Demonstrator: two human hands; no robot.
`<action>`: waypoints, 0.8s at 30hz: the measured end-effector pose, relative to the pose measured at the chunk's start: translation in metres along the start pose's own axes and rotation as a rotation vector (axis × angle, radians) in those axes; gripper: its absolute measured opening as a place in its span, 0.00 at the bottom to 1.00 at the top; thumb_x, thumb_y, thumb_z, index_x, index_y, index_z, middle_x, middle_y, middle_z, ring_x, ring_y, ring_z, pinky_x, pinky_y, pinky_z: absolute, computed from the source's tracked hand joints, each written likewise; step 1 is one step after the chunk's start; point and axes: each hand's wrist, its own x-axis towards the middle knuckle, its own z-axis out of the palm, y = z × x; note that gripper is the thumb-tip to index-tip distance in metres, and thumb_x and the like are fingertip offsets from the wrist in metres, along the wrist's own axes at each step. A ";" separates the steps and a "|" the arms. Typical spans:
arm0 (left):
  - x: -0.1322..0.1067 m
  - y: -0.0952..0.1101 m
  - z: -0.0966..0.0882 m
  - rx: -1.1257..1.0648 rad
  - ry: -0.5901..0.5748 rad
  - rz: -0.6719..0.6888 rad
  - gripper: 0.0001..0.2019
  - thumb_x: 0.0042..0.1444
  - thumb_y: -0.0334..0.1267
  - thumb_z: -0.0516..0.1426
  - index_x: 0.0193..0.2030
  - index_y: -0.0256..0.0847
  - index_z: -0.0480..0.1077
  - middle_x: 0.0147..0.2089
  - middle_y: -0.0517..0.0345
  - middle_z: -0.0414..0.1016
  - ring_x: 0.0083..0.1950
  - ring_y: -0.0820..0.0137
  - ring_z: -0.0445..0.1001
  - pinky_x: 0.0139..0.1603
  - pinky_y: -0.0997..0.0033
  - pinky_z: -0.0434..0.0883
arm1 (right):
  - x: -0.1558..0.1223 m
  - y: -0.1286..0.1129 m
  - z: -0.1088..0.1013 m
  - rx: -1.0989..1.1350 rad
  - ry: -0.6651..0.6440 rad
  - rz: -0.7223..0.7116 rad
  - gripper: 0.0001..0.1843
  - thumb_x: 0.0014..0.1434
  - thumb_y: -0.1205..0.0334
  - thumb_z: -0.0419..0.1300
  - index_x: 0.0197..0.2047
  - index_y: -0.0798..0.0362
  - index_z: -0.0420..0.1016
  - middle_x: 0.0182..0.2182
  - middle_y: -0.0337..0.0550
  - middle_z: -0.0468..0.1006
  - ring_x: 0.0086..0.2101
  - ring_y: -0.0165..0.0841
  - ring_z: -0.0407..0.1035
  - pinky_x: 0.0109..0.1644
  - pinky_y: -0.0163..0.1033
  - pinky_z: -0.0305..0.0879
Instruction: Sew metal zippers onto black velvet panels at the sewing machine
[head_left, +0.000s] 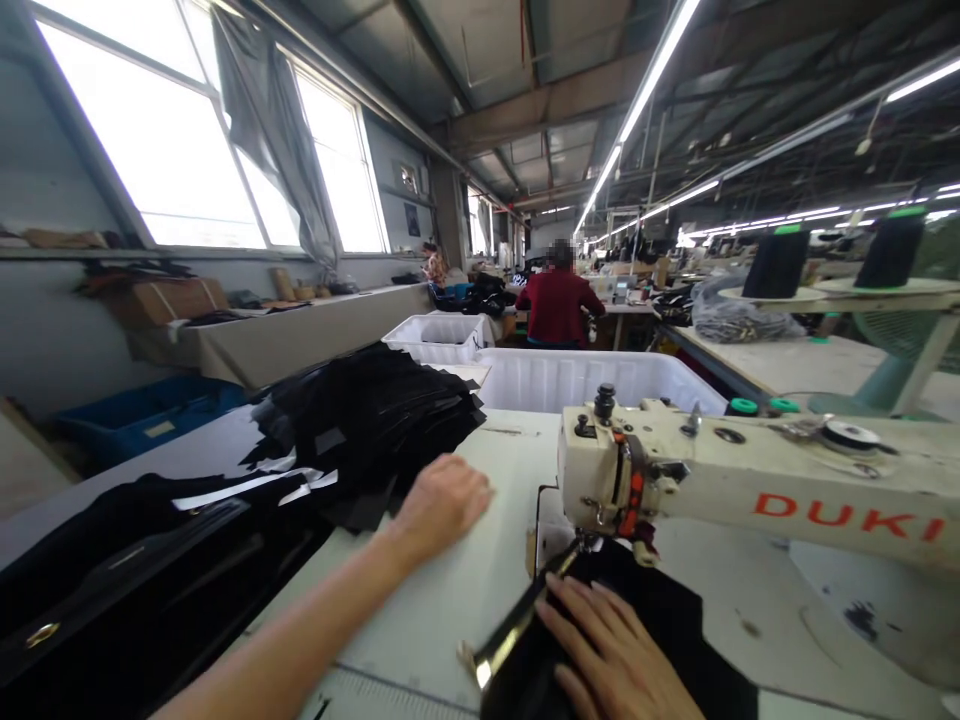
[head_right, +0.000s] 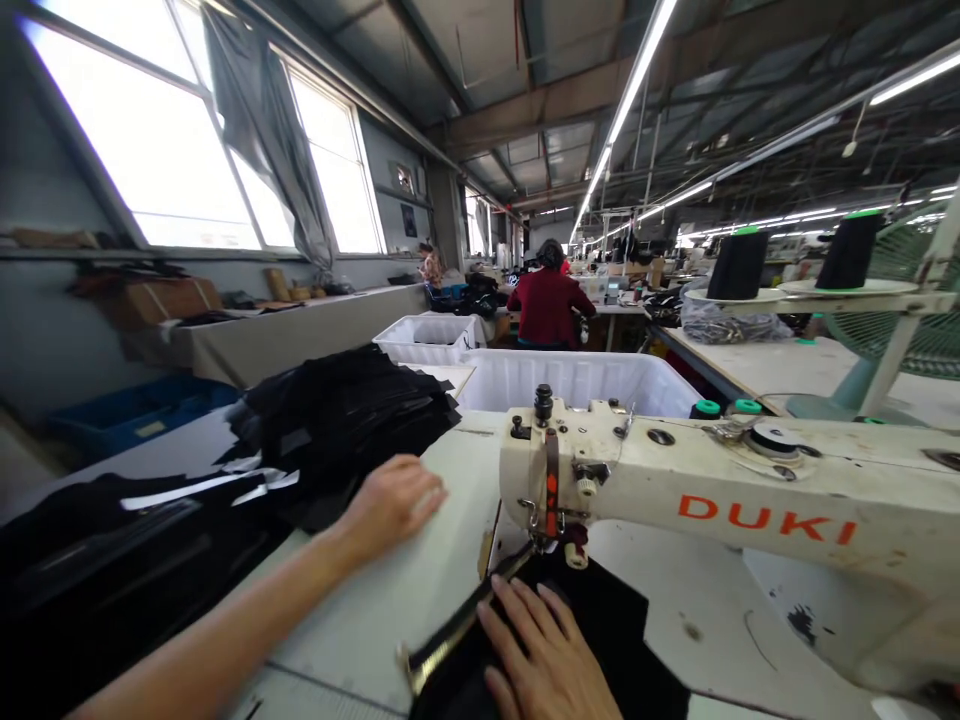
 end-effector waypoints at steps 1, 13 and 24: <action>0.006 -0.028 -0.011 0.048 0.044 -0.104 0.10 0.69 0.40 0.53 0.46 0.38 0.73 0.47 0.50 0.76 0.51 0.60 0.74 0.57 0.53 0.67 | -0.003 -0.002 0.003 -0.004 -0.008 -0.023 0.20 0.65 0.57 0.56 0.59 0.51 0.71 0.53 0.45 0.78 0.49 0.38 0.75 0.48 0.41 0.72; 0.025 -0.138 -0.072 0.272 -0.071 -0.435 0.12 0.66 0.41 0.58 0.51 0.36 0.70 0.50 0.52 0.73 0.47 0.61 0.75 0.47 0.57 0.74 | -0.057 0.040 -0.031 0.085 -0.157 0.182 0.31 0.64 0.60 0.59 0.69 0.42 0.58 0.61 0.43 0.69 0.59 0.39 0.66 0.59 0.45 0.69; -0.062 0.101 0.012 -0.381 -0.258 0.191 0.13 0.58 0.35 0.53 0.48 0.48 0.73 0.45 0.57 0.73 0.39 0.65 0.76 0.39 0.73 0.74 | -0.025 0.020 -0.053 0.445 -0.422 0.353 0.29 0.63 0.63 0.59 0.66 0.39 0.62 0.67 0.43 0.59 0.67 0.42 0.50 0.69 0.60 0.45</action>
